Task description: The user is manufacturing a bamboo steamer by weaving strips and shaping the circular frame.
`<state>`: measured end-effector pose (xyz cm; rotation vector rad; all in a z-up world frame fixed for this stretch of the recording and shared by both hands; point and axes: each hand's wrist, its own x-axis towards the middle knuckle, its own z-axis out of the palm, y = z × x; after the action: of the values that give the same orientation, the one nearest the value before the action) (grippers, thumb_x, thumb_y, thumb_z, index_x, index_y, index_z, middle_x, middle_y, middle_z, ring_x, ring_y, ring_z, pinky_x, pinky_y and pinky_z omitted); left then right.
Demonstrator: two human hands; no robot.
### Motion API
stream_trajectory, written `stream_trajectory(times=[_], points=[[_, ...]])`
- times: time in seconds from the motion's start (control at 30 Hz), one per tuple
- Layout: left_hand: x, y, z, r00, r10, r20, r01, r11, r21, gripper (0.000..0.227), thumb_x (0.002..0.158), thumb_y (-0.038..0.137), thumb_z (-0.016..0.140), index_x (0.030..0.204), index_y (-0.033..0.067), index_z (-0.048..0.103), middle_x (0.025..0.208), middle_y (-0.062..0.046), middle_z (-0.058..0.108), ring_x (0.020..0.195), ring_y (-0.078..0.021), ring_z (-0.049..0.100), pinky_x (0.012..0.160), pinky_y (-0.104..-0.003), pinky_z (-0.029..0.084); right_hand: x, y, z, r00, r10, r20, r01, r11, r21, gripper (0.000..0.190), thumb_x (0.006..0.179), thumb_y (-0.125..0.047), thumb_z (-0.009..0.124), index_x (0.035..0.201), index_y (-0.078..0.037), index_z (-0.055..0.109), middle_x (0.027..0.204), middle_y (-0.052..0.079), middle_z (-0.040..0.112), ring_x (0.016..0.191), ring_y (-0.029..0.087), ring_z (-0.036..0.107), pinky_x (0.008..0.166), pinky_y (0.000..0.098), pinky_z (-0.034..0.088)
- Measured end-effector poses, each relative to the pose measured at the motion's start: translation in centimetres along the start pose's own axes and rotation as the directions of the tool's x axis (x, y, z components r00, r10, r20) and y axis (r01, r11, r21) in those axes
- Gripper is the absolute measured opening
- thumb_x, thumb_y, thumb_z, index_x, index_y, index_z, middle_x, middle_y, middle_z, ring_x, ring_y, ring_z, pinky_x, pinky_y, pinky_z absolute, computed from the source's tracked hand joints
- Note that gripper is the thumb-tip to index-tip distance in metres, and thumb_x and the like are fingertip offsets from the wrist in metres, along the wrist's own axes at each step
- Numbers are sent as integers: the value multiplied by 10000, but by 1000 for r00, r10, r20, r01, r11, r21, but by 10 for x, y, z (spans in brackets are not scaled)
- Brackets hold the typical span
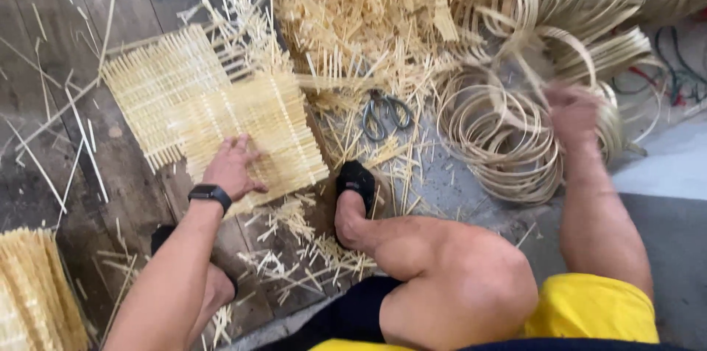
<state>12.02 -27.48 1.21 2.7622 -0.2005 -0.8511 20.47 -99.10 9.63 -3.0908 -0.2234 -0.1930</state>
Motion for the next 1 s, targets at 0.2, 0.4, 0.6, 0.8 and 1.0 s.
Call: stream_trajectory(times=[0.2,0.4,0.6,0.8,1.0], points=[[5,-3,0,999,-7,37,8,1000,-16,1009,586,613,911,1457,274,531,1664,-94,224,1533,-347,189,1243,-406,208,23,-46,-105,600,789,-132,-240,335,911,245,1115,-259,602,1056,-74,750,981,58,693,792,105,624,651,270,518],[9,-10,-1,999,27,-20,-29,996,-82,939,547,600,914,1380,264,640,1635,-89,347,1495,-356,322,1231,-381,293,6,17,-53,415,820,-394,-351,543,762,234,1060,-156,526,952,-75,716,894,18,759,693,88,689,604,264,528],[17,-7,-19,996,13,-93,-27,988,-150,931,580,589,918,1362,173,635,1583,-92,423,1450,-328,388,1189,-416,322,14,-58,-79,735,604,-308,-286,688,667,218,1122,-116,600,1060,2,772,929,-5,706,780,88,595,656,267,465],[33,42,-31,841,-64,-537,-280,797,-535,652,843,560,781,1254,58,717,1239,-199,714,1166,-336,676,1016,-417,501,61,-230,-130,889,439,131,-259,247,934,293,1185,-249,549,1109,-19,713,678,-31,432,549,72,399,477,268,315],[-23,128,-90,962,-71,-265,-259,-559,-788,473,997,342,572,1369,53,616,1041,-71,760,900,-170,730,793,-328,620,105,-347,-119,965,157,211,-234,151,960,329,1132,-293,534,1169,10,655,735,8,565,613,102,537,538,259,464]])
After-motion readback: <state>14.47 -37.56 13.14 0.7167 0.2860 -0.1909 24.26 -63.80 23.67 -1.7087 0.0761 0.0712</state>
